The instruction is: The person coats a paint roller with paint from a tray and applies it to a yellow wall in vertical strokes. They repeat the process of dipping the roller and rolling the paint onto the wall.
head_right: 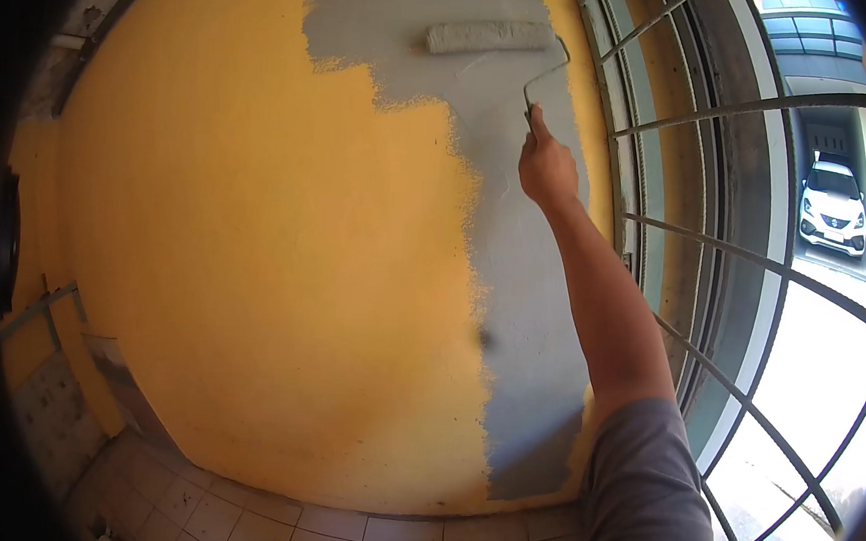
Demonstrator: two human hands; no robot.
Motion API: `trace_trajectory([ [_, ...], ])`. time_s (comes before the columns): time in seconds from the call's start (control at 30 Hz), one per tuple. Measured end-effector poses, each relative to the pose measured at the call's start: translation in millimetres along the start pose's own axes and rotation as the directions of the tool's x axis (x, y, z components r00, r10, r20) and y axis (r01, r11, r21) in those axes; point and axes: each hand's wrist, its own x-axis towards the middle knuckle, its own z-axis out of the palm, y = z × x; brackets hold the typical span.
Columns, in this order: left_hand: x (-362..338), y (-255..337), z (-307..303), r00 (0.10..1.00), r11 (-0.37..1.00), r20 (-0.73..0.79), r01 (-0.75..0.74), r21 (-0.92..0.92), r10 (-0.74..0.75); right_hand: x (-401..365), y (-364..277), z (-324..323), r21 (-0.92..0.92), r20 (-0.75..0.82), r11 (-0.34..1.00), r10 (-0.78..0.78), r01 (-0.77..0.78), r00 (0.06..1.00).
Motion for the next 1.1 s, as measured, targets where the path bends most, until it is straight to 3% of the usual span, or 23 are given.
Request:
trace_trajectory([
  [0.23, -25, 8, -17, 0.999, 0.999, -0.034, 0.039, 0.000, -0.039, -92, 44, 8, 0.035, -0.038, 0.998, -0.048, 0.049, 0.998],
  [0.53, -143, 41, -13, 0.964, 0.992, -0.240, 0.122, 0.021, -0.113, -227, 106, 18, 0.002, 0.024, 1.000, -0.026, 0.025, 0.999],
  [0.6, -143, 49, -6, 0.785, 0.972, -0.619, 0.156, 0.178, -0.013, -264, 120, 17, 0.021, 0.048, 1.000, -0.005, 0.004, 0.999],
  [0.67, -165, 52, -8, 0.851, 0.953, -0.525, 0.172, 0.250, -0.016, -299, 128, 13, 0.028, 0.047, 1.000, 0.010, -0.012, 0.999],
  [0.8, -156, 41, 39, 0.808, 0.953, -0.589, 0.197, 0.231, -0.024, -373, 152, 9, 0.027, 0.075, 0.999, 0.026, -0.028, 0.997],
  [0.87, -154, 42, 47, 0.694, 0.933, -0.715, 0.199, 0.299, 0.081, -411, 161, 5, -0.001, 0.095, 0.998, 0.070, -0.070, 0.993],
  [1.0, -135, 39, 78, 0.563, 0.911, -0.804, 0.205, 0.359, 0.190, -477, 176, -1, -0.020, 0.116, 0.994, 0.110, -0.109, 0.987],
  [1.07, -130, 43, 80, 0.631, 0.871, -0.745, 0.220, 0.439, 0.215, -505, 185, -4, -0.038, 0.137, 0.992, 0.121, -0.117, 0.983],
  [1.1, -128, 44, 82, 0.620, 0.870, -0.754, 0.229, 0.437, 0.216, -519, 187, -8, -0.043, 0.150, 0.991, 0.130, -0.125, 0.980],
])
